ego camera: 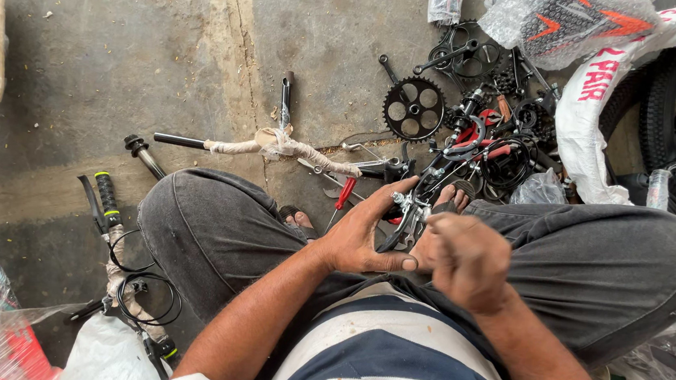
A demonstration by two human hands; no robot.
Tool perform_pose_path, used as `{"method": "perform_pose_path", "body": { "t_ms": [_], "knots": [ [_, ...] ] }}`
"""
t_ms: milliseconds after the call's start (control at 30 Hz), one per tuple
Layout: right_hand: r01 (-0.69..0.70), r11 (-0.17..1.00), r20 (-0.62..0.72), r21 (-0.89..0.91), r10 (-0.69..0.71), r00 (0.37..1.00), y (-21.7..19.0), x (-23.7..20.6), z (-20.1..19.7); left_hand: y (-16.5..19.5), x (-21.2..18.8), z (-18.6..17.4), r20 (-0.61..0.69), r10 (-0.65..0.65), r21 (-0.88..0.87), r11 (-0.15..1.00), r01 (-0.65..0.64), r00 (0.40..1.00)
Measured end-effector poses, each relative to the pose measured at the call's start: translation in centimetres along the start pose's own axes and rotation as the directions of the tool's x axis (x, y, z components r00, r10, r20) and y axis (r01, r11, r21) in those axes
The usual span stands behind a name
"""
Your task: The person sits on the floor of a bicycle workshop and assembles a handlebar, fitting brake levers and routing and attaching the brake cable to the handlebar assembly. They handle the bar, levers, cable and small fasteners, at one point reaching into a container of parts, and continue tightening and adjusting components by hand.
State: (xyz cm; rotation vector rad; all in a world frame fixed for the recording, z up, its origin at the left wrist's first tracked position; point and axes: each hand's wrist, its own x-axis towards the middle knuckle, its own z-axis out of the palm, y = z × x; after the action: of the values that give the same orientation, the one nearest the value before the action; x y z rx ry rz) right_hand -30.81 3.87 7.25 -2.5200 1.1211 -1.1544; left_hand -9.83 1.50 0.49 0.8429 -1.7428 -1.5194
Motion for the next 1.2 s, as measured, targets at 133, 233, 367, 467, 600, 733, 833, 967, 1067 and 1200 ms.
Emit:
{"method": "perform_pose_path", "body": {
  "t_ms": [133, 233, 367, 467, 600, 733, 833, 967, 1067, 1200],
  "knots": [
    [0.053, 0.998, -0.051, -0.020, -0.054, 0.997, -0.2, 0.1, 0.8, -0.4, -0.1, 0.1, -0.005, -0.010, -0.015, 1.000, 0.010, 1.000],
    [-0.228, 0.955, -0.082, 0.188, 0.247, 0.966, -0.4, -0.4, 1.1, -0.6, 0.0, 0.0, -0.010, 0.006, -0.005, 1.000, -0.006, 1.000],
    [-0.601, 0.574, 0.030, 0.556, 0.709, 0.704, 0.8, -0.5, 1.2, -0.3, 0.0, -0.2, -0.026, -0.049, -0.010, 0.999, 0.049, 0.998],
    [-0.732, 0.128, 0.224, 0.669, 0.904, 0.363, 3.4, 0.2, 1.6, 0.2, -0.2, -0.2, -0.002, 0.010, 0.042, 0.999, -0.009, 1.000],
    [-0.733, -0.149, 0.436, 0.664, 0.873, 0.218, 5.5, 0.4, 2.0, 0.4, -0.1, -0.2, 0.041, 0.012, 0.122, 0.992, -0.017, 0.999],
    [-0.594, 0.357, 0.024, 0.721, 0.844, 0.535, 3.8, -0.7, 1.7, 0.0, 0.0, -0.5, 0.008, -0.024, -0.030, 0.999, 0.025, 1.000],
    [-0.471, 0.716, -0.103, 0.515, 0.597, 0.796, 1.8, -0.8, 1.2, -0.3, 0.1, -0.5, -0.018, -0.030, -0.015, 0.999, 0.029, 0.999],
    [-0.237, 0.955, -0.090, 0.178, 0.256, 0.963, 0.4, 0.0, 1.2, -0.4, 0.0, -0.2, -0.012, -0.008, -0.009, 1.000, 0.008, 1.000],
    [-0.355, 0.916, -0.109, 0.187, 0.378, 0.919, 0.2, 0.3, 1.7, -0.3, -0.1, -0.1, -0.019, -0.011, -0.015, 1.000, 0.011, 1.000],
    [-0.621, 0.527, -0.006, 0.580, 0.765, 0.644, 0.6, -0.3, 1.9, -0.2, -0.1, -0.2, -0.022, -0.017, 0.018, 1.000, 0.017, 1.000]
  ]
}}
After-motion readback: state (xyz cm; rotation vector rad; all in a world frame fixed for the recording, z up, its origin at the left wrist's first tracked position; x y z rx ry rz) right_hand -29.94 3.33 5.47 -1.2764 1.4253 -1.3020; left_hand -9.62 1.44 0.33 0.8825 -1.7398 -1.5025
